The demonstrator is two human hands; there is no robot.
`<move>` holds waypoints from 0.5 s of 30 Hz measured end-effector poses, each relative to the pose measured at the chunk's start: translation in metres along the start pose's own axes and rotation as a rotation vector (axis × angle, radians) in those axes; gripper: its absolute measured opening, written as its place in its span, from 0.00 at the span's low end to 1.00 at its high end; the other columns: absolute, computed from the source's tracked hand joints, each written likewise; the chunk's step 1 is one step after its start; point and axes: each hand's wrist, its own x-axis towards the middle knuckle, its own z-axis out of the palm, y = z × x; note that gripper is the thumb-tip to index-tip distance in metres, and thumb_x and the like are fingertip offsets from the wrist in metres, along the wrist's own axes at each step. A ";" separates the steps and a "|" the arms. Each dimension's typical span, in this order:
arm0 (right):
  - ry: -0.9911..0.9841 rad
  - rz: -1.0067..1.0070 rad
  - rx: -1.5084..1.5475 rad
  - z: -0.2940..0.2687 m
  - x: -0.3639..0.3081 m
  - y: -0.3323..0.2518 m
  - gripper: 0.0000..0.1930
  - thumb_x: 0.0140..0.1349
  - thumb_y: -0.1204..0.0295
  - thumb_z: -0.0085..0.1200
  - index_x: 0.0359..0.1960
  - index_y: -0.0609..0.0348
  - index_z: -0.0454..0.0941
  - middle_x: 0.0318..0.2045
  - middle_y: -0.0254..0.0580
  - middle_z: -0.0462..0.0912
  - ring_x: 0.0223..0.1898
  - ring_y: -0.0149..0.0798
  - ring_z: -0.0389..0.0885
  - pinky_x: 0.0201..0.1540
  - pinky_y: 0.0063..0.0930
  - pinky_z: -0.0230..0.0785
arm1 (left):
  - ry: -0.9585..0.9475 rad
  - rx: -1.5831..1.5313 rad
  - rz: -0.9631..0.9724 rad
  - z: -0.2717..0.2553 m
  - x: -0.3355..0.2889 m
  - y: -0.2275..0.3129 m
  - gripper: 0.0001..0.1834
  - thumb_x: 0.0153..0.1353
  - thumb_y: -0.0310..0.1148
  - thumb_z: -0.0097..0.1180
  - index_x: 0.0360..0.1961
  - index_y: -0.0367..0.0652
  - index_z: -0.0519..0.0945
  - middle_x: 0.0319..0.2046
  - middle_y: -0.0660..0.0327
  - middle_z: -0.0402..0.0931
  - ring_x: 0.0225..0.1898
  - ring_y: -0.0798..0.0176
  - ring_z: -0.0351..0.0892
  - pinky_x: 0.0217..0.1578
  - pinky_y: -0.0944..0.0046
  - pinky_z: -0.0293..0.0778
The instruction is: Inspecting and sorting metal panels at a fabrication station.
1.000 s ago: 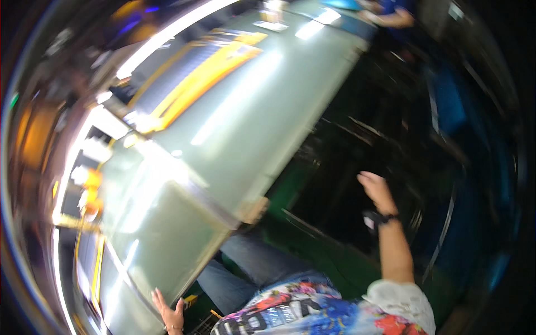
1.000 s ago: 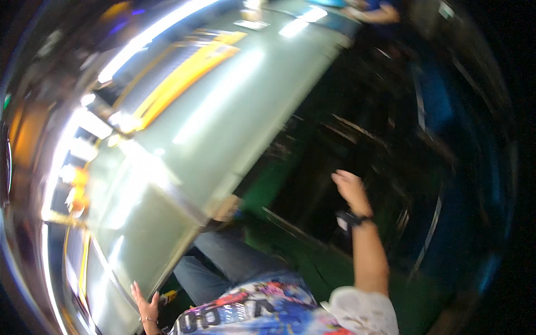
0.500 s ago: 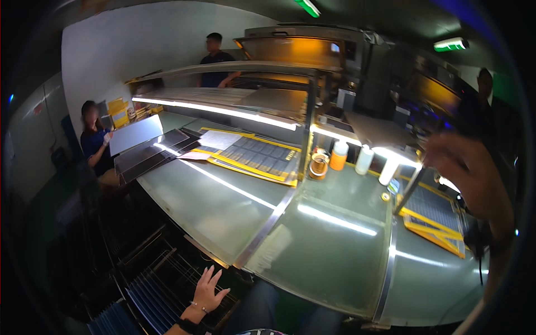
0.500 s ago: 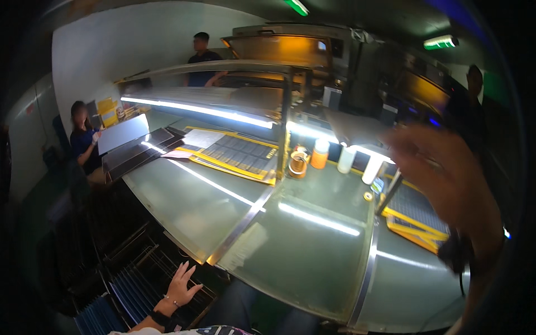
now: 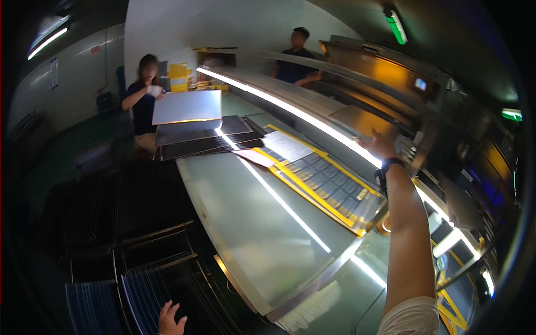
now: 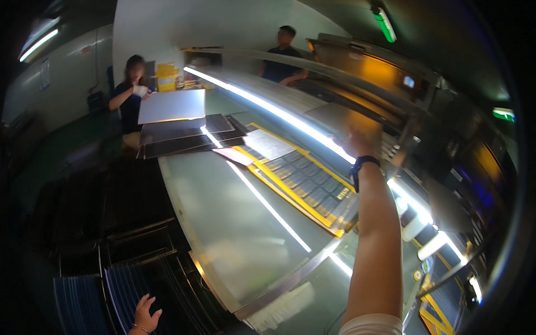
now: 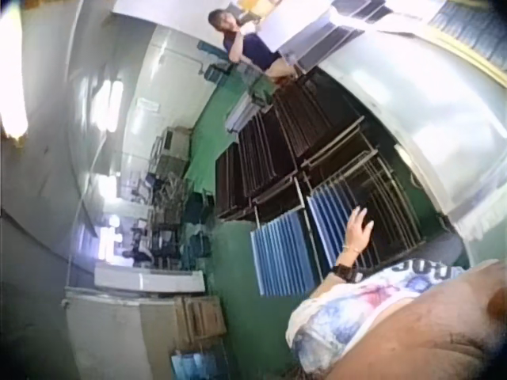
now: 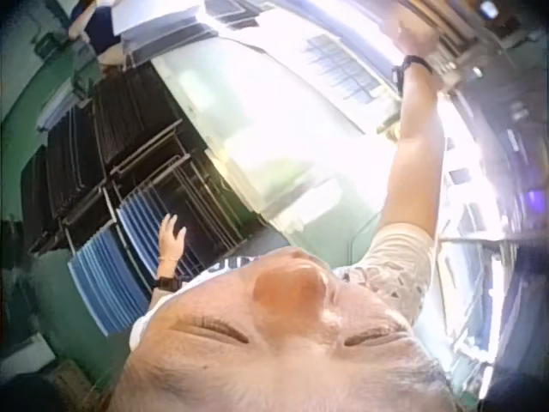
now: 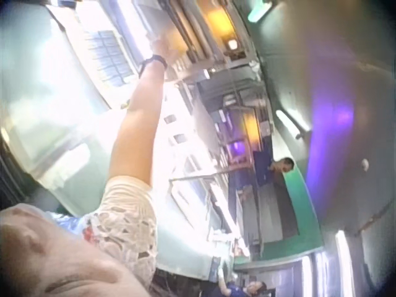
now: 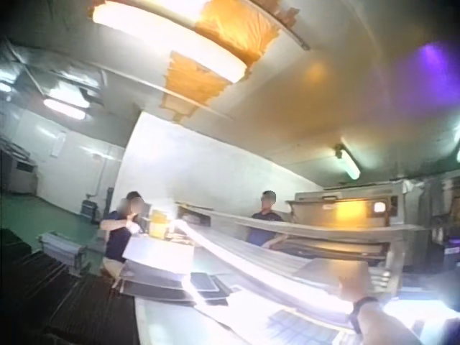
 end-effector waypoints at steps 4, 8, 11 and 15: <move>0.218 -0.129 -0.086 0.057 0.037 0.041 0.30 0.52 0.44 0.52 0.36 0.64 0.77 0.33 0.62 0.78 0.38 0.56 0.77 0.39 0.43 0.70 | 0.056 -0.077 -0.099 0.008 0.018 -0.015 0.25 0.49 0.33 0.60 0.51 0.42 0.72 0.57 0.47 0.62 0.59 0.44 0.60 0.58 0.54 0.59; 0.285 -0.347 -0.268 0.055 0.058 0.093 0.17 0.63 0.59 0.45 0.33 0.62 0.76 0.26 0.54 0.78 0.31 0.55 0.76 0.37 0.44 0.68 | 0.099 -0.037 -0.043 0.005 0.047 -0.006 0.26 0.52 0.35 0.58 0.54 0.43 0.69 0.58 0.50 0.61 0.60 0.47 0.59 0.59 0.55 0.59; 0.400 -0.433 -0.230 0.057 0.082 0.121 0.14 0.64 0.64 0.43 0.37 0.63 0.75 0.36 0.52 0.78 0.39 0.51 0.76 0.41 0.41 0.67 | 0.145 -0.008 -0.145 0.020 0.055 -0.033 0.26 0.52 0.37 0.58 0.53 0.41 0.70 0.59 0.48 0.60 0.59 0.46 0.60 0.59 0.55 0.59; 0.263 -0.226 -0.279 0.038 0.063 0.097 0.14 0.64 0.64 0.43 0.38 0.63 0.75 0.38 0.51 0.77 0.40 0.51 0.75 0.41 0.42 0.67 | 0.313 0.019 -0.177 0.005 0.052 -0.055 0.21 0.51 0.37 0.58 0.46 0.39 0.75 0.50 0.49 0.70 0.54 0.47 0.67 0.55 0.57 0.63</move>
